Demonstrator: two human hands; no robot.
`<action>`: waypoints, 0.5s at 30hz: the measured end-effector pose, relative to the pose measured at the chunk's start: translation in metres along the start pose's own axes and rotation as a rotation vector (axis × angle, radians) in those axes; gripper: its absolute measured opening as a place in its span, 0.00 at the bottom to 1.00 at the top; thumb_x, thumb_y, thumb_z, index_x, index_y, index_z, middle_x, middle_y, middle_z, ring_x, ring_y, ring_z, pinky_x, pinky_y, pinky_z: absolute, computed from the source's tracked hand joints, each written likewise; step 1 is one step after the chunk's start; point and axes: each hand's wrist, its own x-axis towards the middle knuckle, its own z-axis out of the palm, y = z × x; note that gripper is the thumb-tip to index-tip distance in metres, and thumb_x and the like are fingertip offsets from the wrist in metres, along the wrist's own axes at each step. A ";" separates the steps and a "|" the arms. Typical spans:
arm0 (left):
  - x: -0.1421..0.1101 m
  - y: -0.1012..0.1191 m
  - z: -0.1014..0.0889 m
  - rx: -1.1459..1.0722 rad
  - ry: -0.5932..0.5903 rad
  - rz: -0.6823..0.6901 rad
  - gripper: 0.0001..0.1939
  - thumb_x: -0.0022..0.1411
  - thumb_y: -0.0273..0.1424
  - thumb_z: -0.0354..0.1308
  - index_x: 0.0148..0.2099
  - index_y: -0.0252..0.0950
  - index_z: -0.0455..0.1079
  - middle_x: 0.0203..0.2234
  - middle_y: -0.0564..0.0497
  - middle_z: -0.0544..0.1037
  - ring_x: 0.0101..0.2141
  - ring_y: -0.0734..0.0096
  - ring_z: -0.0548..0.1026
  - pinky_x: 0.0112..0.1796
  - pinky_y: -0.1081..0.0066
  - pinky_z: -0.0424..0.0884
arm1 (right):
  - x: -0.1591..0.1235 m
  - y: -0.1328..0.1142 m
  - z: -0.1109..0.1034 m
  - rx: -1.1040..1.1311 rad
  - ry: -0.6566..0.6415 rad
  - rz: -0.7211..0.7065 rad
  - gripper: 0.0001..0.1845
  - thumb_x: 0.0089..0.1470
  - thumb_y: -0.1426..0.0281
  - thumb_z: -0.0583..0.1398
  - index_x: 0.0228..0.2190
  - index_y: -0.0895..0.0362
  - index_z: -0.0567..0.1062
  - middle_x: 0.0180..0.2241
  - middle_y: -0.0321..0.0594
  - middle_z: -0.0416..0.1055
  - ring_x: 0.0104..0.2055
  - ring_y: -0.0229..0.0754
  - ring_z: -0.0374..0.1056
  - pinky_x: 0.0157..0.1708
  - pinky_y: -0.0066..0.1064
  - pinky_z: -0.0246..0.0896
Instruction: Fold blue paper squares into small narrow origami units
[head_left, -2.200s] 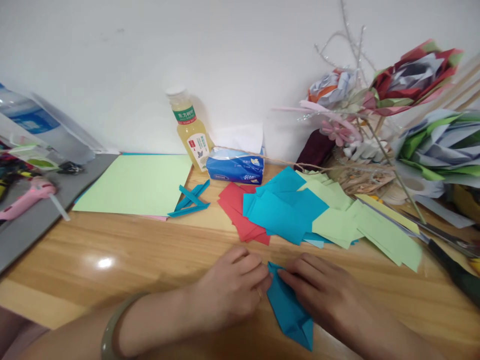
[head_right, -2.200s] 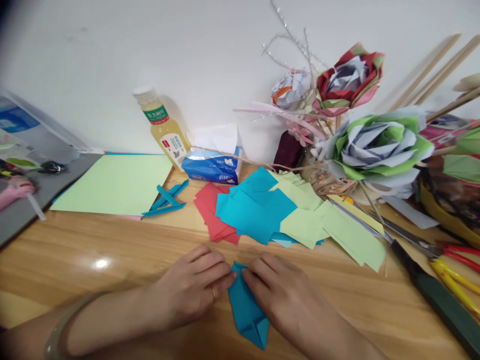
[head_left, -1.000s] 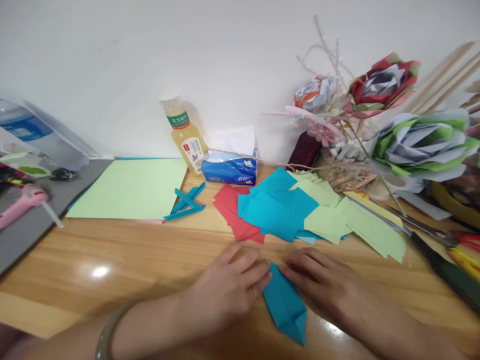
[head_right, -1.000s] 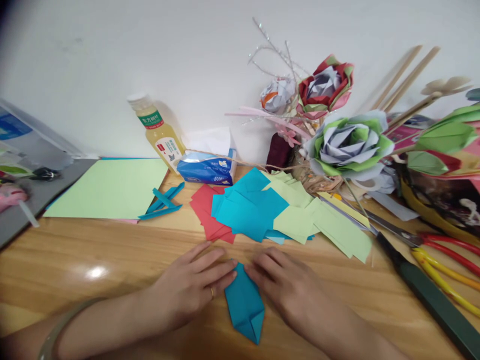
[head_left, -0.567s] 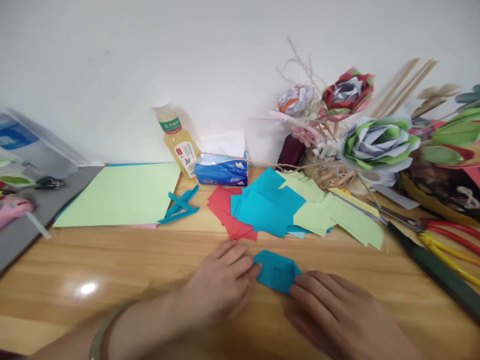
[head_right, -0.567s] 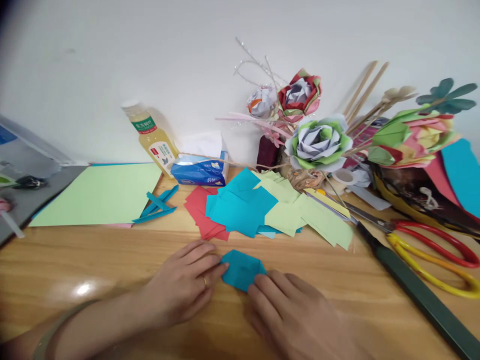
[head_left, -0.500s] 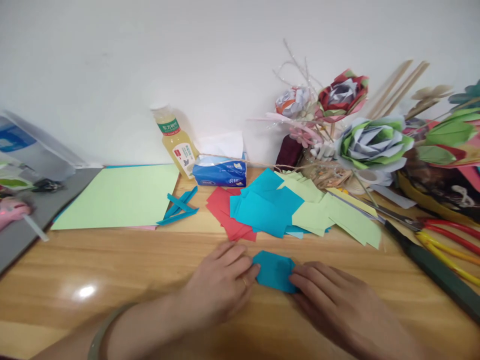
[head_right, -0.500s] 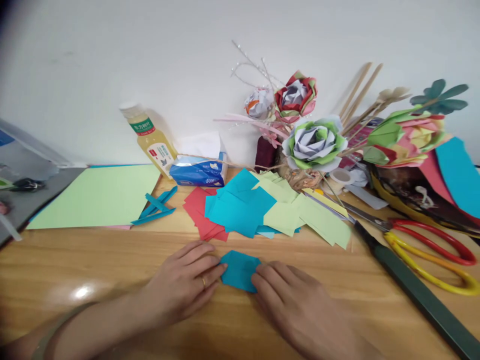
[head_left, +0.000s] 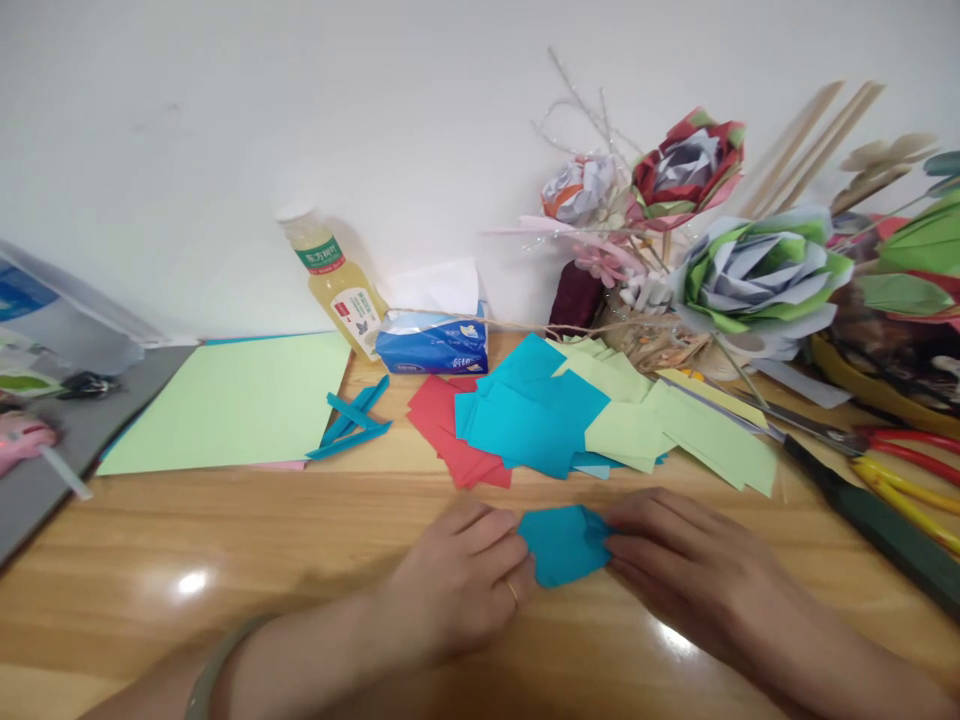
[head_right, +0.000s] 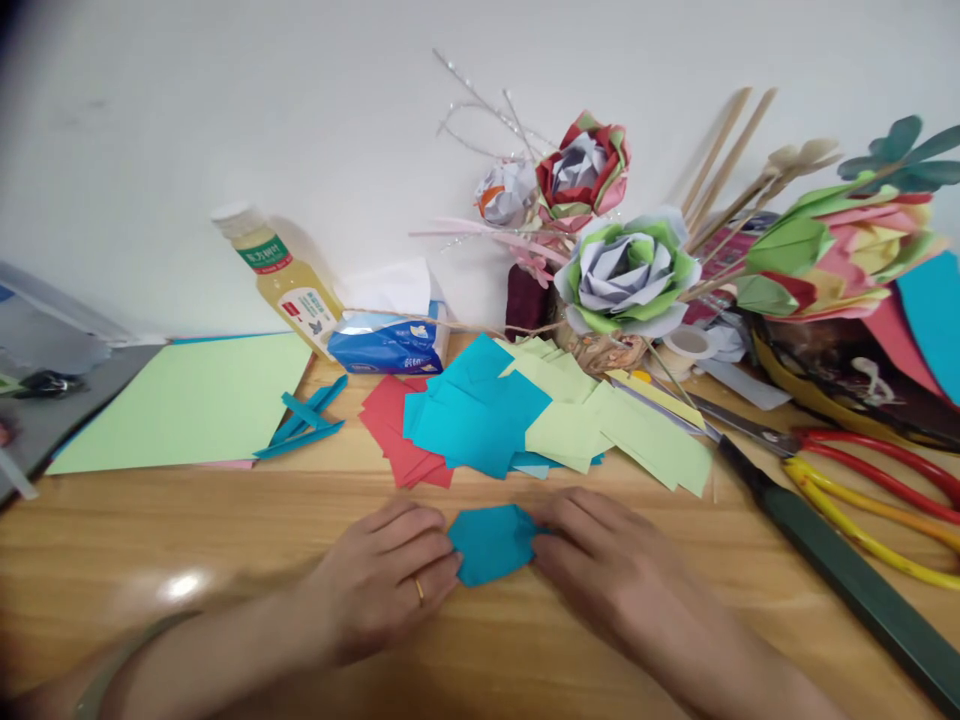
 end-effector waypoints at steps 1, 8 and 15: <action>0.002 0.002 0.001 -0.003 -0.003 -0.019 0.07 0.61 0.24 0.54 0.30 0.33 0.70 0.23 0.53 0.73 0.32 0.69 0.71 0.36 0.69 0.68 | -0.001 0.001 0.001 0.005 0.011 0.015 0.06 0.57 0.75 0.55 0.35 0.55 0.71 0.35 0.41 0.70 0.37 0.42 0.66 0.35 0.34 0.62; 0.005 0.003 -0.003 -0.390 -0.006 -0.342 0.07 0.59 0.33 0.60 0.29 0.38 0.73 0.25 0.55 0.75 0.34 0.69 0.70 0.36 0.71 0.69 | -0.004 0.003 0.006 0.207 -0.065 0.204 0.06 0.57 0.74 0.55 0.28 0.54 0.69 0.32 0.39 0.68 0.36 0.41 0.65 0.32 0.32 0.61; 0.003 0.007 -0.003 -0.573 -0.044 -0.605 0.06 0.47 0.29 0.69 0.26 0.39 0.74 0.27 0.54 0.74 0.37 0.65 0.69 0.40 0.66 0.69 | -0.001 0.002 0.005 0.291 -0.106 0.310 0.04 0.55 0.72 0.57 0.28 0.54 0.69 0.33 0.39 0.67 0.37 0.42 0.65 0.33 0.33 0.60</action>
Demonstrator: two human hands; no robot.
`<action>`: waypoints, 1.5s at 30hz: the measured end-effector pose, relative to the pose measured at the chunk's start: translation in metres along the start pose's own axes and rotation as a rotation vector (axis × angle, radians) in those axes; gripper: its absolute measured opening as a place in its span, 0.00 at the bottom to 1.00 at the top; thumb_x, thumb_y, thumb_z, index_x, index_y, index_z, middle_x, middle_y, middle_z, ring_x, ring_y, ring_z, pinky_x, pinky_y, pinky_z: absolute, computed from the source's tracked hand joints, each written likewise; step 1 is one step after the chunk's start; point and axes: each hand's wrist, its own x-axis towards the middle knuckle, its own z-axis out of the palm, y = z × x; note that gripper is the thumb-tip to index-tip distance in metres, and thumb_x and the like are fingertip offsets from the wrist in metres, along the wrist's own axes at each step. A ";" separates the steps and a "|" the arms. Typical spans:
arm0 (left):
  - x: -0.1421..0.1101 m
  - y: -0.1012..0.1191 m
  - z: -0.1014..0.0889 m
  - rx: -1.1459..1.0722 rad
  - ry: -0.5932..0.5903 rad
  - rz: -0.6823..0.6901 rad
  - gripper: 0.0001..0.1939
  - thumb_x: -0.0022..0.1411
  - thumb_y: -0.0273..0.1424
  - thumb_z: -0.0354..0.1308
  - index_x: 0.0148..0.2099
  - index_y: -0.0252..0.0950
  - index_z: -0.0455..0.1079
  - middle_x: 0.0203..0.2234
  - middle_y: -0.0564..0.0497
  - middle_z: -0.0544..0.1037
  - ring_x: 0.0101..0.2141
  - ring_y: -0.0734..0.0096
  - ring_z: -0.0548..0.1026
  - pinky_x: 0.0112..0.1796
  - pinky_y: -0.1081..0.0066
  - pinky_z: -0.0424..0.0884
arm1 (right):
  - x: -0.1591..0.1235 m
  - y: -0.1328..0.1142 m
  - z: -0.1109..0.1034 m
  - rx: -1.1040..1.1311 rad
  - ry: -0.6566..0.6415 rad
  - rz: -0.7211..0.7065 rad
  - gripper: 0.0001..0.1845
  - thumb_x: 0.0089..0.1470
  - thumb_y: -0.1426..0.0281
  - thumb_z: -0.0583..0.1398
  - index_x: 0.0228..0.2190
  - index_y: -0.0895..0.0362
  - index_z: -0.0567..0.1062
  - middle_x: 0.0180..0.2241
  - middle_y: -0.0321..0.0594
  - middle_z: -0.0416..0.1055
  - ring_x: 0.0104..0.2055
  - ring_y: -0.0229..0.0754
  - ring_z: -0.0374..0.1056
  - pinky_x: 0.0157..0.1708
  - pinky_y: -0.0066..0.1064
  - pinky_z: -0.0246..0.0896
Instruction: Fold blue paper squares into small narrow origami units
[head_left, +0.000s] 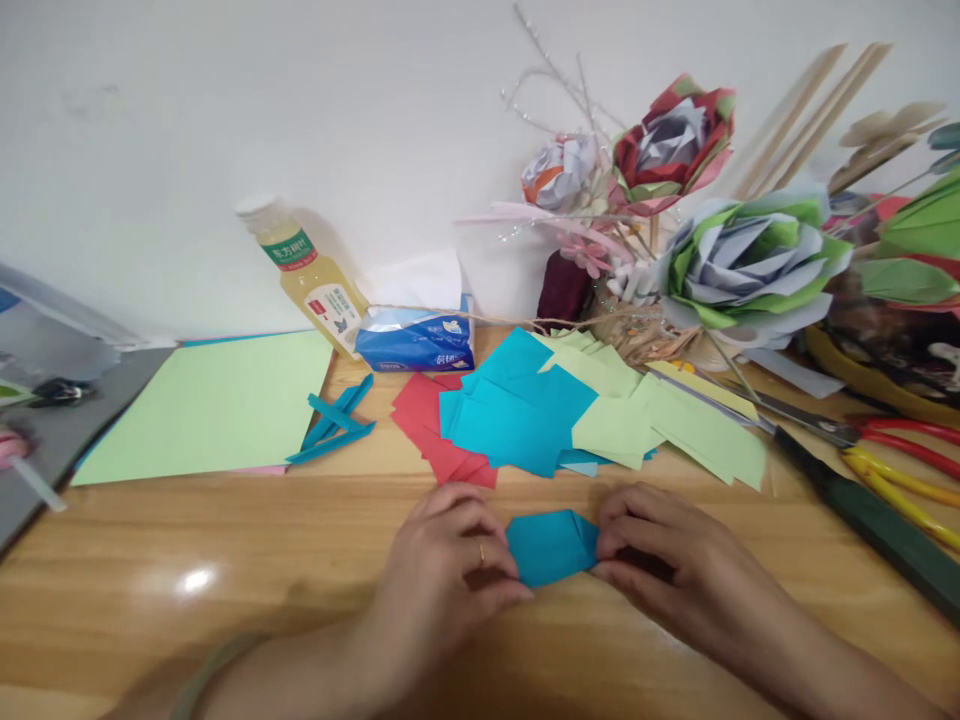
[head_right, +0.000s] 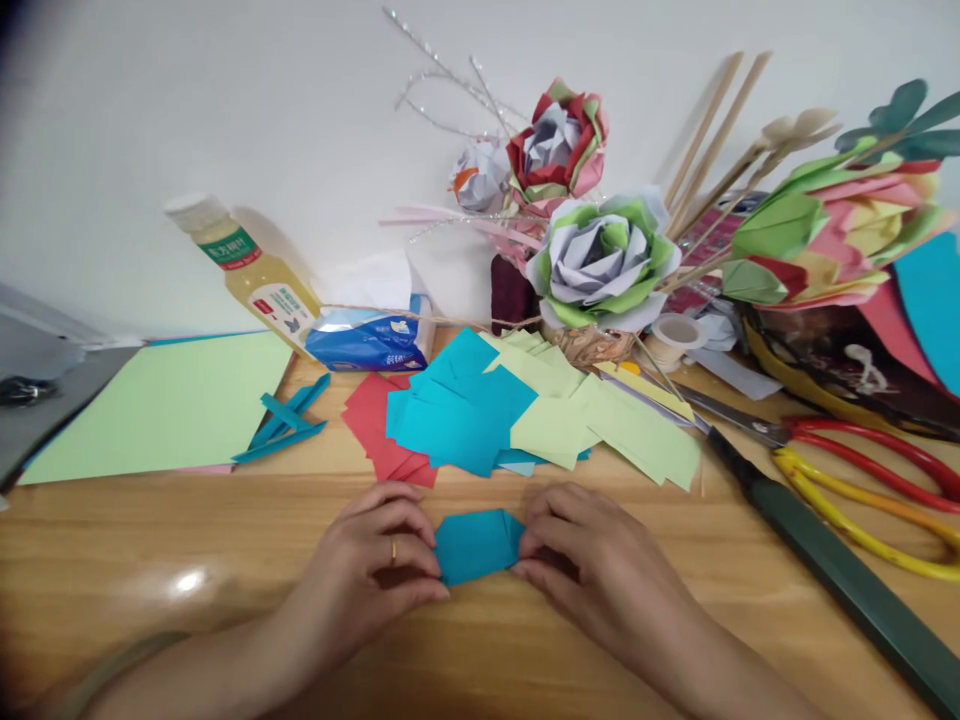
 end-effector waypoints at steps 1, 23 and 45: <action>0.000 0.001 0.000 0.006 -0.009 -0.019 0.07 0.47 0.28 0.70 0.26 0.39 0.74 0.27 0.54 0.74 0.38 0.64 0.69 0.40 0.65 0.69 | 0.000 0.000 0.000 -0.006 0.007 0.002 0.04 0.55 0.72 0.57 0.28 0.54 0.69 0.33 0.39 0.67 0.36 0.42 0.65 0.33 0.33 0.60; 0.002 0.012 0.007 0.055 0.043 -0.106 0.06 0.54 0.23 0.55 0.26 0.36 0.66 0.25 0.53 0.70 0.35 0.65 0.66 0.36 0.64 0.64 | 0.000 -0.013 0.007 -0.075 0.089 0.020 0.06 0.57 0.73 0.53 0.28 0.54 0.65 0.29 0.37 0.65 0.31 0.42 0.62 0.29 0.34 0.55; 0.008 0.009 0.009 0.149 0.022 -0.104 0.06 0.45 0.21 0.57 0.25 0.37 0.65 0.28 0.51 0.69 0.35 0.62 0.66 0.35 0.62 0.66 | 0.005 -0.015 0.010 -0.133 0.069 0.048 0.07 0.56 0.74 0.53 0.26 0.54 0.63 0.27 0.37 0.64 0.30 0.41 0.62 0.26 0.32 0.56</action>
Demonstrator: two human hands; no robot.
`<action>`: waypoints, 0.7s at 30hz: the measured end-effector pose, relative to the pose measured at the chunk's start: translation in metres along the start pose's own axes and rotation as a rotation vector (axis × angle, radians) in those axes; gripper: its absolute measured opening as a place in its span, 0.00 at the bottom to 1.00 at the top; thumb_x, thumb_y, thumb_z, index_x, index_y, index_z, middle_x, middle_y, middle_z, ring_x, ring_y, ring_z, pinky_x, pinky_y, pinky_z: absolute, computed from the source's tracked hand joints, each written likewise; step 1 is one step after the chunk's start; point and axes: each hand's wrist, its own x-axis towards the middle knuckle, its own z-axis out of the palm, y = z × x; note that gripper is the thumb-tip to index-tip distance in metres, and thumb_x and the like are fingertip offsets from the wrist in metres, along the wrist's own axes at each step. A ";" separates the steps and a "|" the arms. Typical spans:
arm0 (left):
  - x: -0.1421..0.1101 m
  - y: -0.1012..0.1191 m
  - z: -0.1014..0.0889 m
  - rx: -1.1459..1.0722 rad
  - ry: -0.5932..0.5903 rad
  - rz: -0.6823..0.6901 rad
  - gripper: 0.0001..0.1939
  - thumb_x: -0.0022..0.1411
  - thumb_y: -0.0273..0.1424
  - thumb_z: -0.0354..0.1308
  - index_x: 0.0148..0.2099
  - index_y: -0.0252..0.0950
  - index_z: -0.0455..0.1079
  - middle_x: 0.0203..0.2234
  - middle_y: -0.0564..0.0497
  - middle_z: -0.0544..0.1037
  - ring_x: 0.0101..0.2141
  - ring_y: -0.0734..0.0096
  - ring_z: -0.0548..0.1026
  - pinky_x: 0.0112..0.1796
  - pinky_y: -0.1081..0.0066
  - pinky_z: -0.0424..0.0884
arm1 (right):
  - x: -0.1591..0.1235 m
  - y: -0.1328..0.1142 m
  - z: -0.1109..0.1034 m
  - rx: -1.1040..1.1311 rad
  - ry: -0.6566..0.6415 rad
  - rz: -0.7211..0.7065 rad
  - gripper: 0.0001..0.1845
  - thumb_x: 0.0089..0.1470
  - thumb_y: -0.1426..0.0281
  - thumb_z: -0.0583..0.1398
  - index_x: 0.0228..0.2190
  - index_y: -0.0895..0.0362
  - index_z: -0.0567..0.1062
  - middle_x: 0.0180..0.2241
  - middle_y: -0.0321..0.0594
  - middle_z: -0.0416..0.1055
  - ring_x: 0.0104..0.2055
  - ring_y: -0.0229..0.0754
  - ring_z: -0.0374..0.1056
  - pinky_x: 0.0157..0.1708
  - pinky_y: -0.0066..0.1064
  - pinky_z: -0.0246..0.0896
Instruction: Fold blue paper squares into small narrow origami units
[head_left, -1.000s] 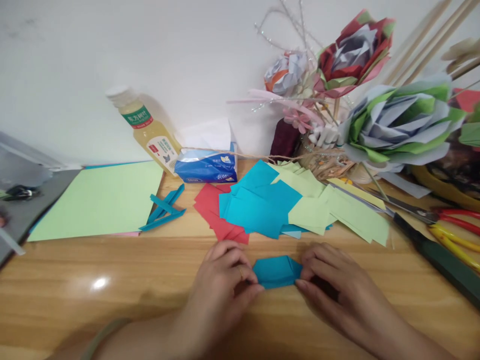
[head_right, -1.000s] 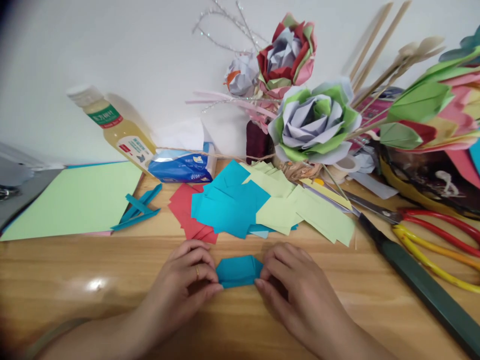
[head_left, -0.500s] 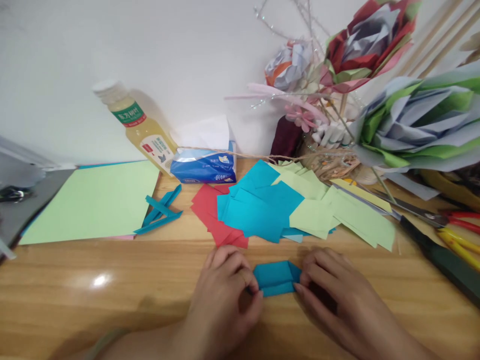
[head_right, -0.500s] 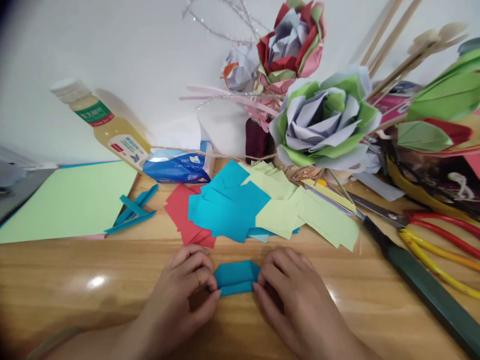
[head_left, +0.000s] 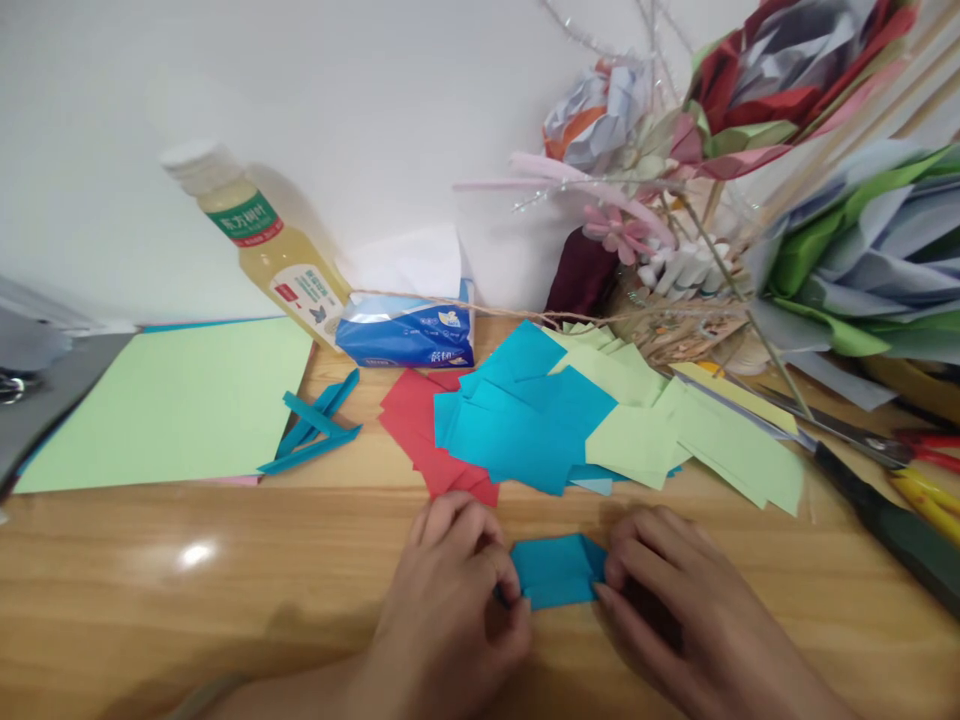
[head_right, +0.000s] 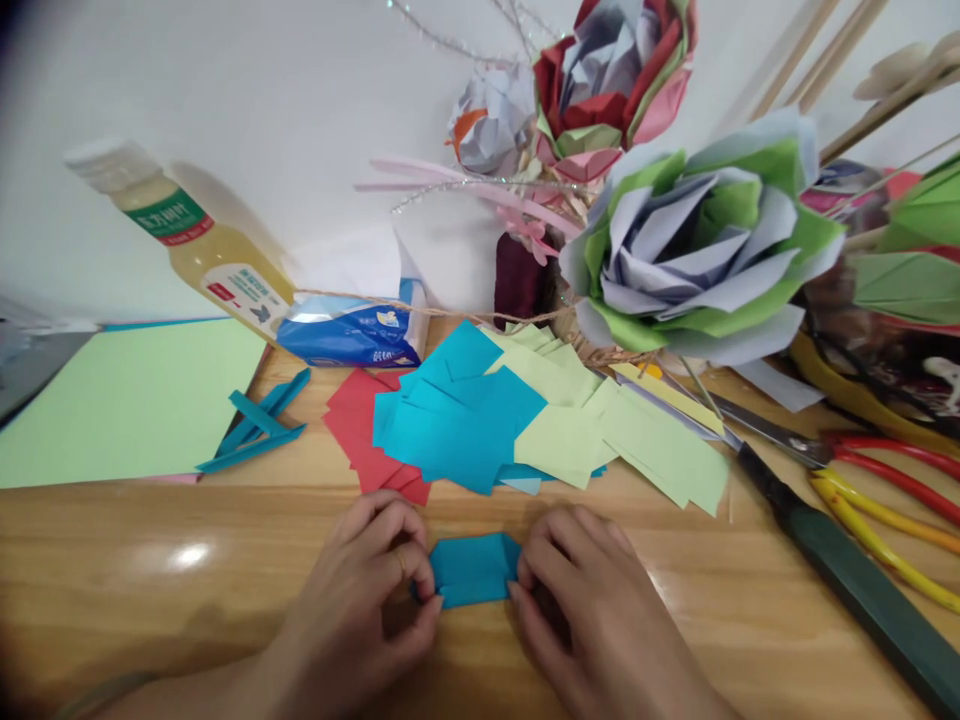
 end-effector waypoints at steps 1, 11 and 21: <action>0.000 0.000 0.000 0.000 -0.001 0.001 0.06 0.45 0.21 0.57 0.25 0.37 0.65 0.28 0.51 0.69 0.36 0.62 0.66 0.35 0.62 0.66 | 0.000 0.000 0.000 0.002 -0.003 0.000 0.07 0.56 0.73 0.53 0.26 0.54 0.63 0.27 0.37 0.64 0.30 0.41 0.63 0.26 0.32 0.56; 0.000 -0.001 -0.003 0.027 -0.071 0.009 0.08 0.50 0.21 0.55 0.31 0.38 0.63 0.32 0.50 0.68 0.38 0.61 0.65 0.36 0.62 0.66 | -0.001 0.003 -0.004 0.117 -0.009 0.023 0.07 0.56 0.76 0.50 0.30 0.53 0.64 0.33 0.40 0.67 0.36 0.42 0.64 0.30 0.33 0.61; 0.002 -0.005 -0.005 0.089 -0.092 0.302 0.13 0.60 0.20 0.49 0.38 0.42 0.70 0.37 0.51 0.71 0.42 0.62 0.63 0.42 0.61 0.64 | -0.011 0.010 0.000 -0.115 0.208 -0.138 0.11 0.56 0.76 0.52 0.38 0.51 0.70 0.38 0.42 0.68 0.38 0.42 0.66 0.32 0.34 0.62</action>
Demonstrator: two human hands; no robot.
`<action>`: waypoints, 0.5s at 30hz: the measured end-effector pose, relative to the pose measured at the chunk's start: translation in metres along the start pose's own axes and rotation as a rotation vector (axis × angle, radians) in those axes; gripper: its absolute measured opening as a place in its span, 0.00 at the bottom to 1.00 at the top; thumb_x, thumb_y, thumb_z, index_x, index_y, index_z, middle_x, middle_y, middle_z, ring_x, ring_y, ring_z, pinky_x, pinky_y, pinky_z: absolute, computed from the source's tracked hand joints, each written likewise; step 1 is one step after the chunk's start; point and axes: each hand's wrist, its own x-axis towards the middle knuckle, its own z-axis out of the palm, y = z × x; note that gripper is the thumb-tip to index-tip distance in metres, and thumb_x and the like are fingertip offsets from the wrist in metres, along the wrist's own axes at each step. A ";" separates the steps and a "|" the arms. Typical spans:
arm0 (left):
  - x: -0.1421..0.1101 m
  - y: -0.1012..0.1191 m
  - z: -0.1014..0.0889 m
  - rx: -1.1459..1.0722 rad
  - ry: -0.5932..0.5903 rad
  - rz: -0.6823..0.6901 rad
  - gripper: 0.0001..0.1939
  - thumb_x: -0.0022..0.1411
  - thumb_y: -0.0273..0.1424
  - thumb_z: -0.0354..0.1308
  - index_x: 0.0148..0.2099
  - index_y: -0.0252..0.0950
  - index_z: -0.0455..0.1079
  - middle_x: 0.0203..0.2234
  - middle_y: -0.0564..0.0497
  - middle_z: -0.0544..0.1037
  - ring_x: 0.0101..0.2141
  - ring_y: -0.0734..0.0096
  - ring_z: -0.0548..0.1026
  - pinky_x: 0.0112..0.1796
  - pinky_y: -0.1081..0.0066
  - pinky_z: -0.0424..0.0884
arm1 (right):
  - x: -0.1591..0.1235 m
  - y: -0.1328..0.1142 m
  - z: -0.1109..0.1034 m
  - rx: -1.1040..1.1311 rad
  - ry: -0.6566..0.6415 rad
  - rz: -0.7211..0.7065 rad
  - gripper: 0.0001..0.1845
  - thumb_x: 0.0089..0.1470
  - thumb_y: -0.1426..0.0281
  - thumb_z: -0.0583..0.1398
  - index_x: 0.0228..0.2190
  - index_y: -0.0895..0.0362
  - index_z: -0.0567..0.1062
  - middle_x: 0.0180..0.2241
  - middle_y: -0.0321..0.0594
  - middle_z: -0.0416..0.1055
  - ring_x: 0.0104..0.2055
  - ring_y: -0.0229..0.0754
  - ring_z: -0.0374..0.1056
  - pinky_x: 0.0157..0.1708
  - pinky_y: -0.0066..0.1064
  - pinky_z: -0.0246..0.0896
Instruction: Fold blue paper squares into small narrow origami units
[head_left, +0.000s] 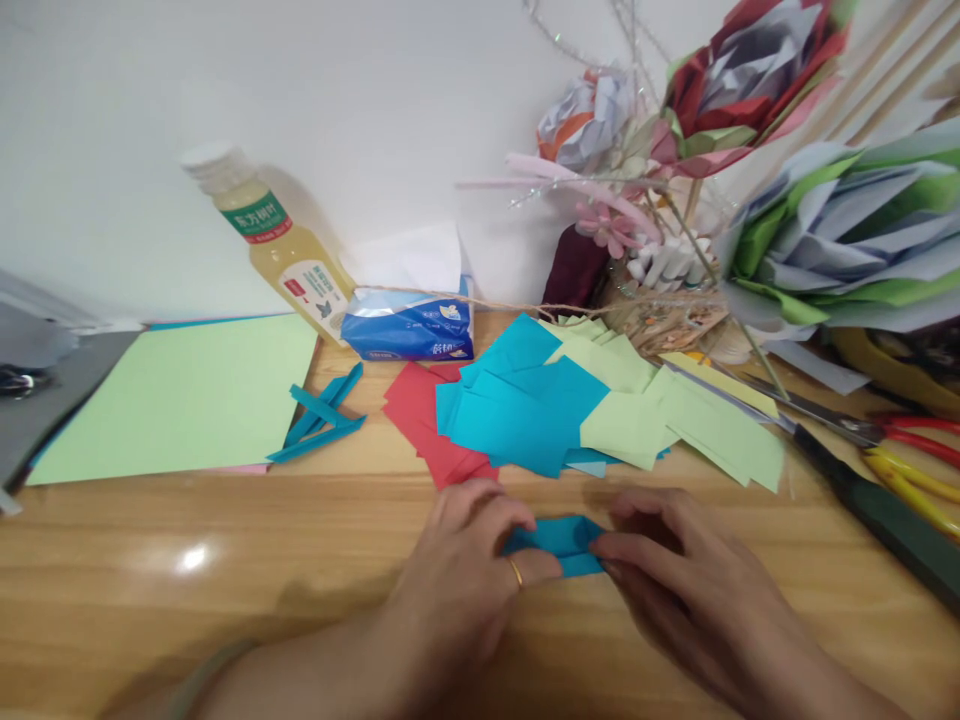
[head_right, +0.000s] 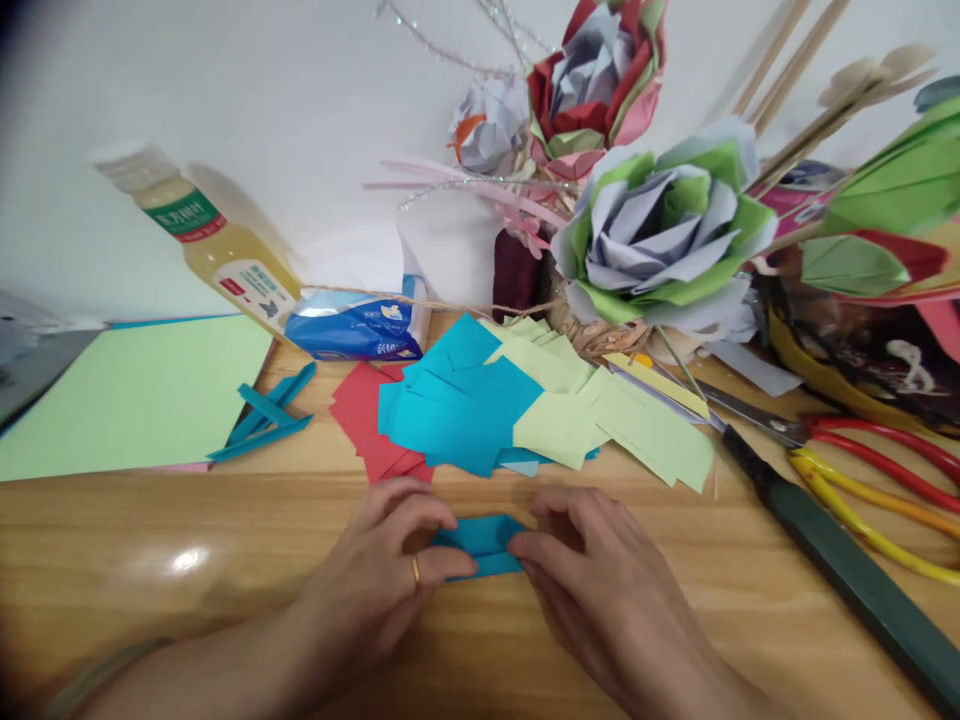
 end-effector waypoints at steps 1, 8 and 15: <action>0.000 -0.002 0.001 0.026 0.010 0.072 0.13 0.62 0.22 0.48 0.39 0.42 0.70 0.37 0.52 0.72 0.43 0.63 0.63 0.44 0.61 0.63 | 0.000 -0.001 -0.002 -0.055 0.009 -0.052 0.11 0.58 0.75 0.52 0.39 0.51 0.70 0.38 0.41 0.70 0.37 0.42 0.67 0.33 0.34 0.62; -0.001 -0.008 0.007 0.258 -0.016 0.251 0.09 0.68 0.29 0.48 0.39 0.39 0.70 0.31 0.57 0.74 0.40 0.70 0.67 0.48 0.67 0.60 | 0.005 -0.019 -0.014 -0.219 -0.077 -0.323 0.21 0.64 0.75 0.41 0.44 0.59 0.72 0.40 0.40 0.75 0.44 0.41 0.68 0.43 0.35 0.62; -0.009 -0.002 -0.009 0.431 -0.197 0.348 0.14 0.66 0.30 0.47 0.51 0.36 0.68 0.41 0.51 0.74 0.50 0.63 0.61 0.56 0.60 0.46 | -0.023 -0.042 0.007 -0.384 -0.064 -0.197 0.18 0.61 0.74 0.46 0.46 0.58 0.71 0.47 0.42 0.71 0.52 0.43 0.63 0.47 0.37 0.59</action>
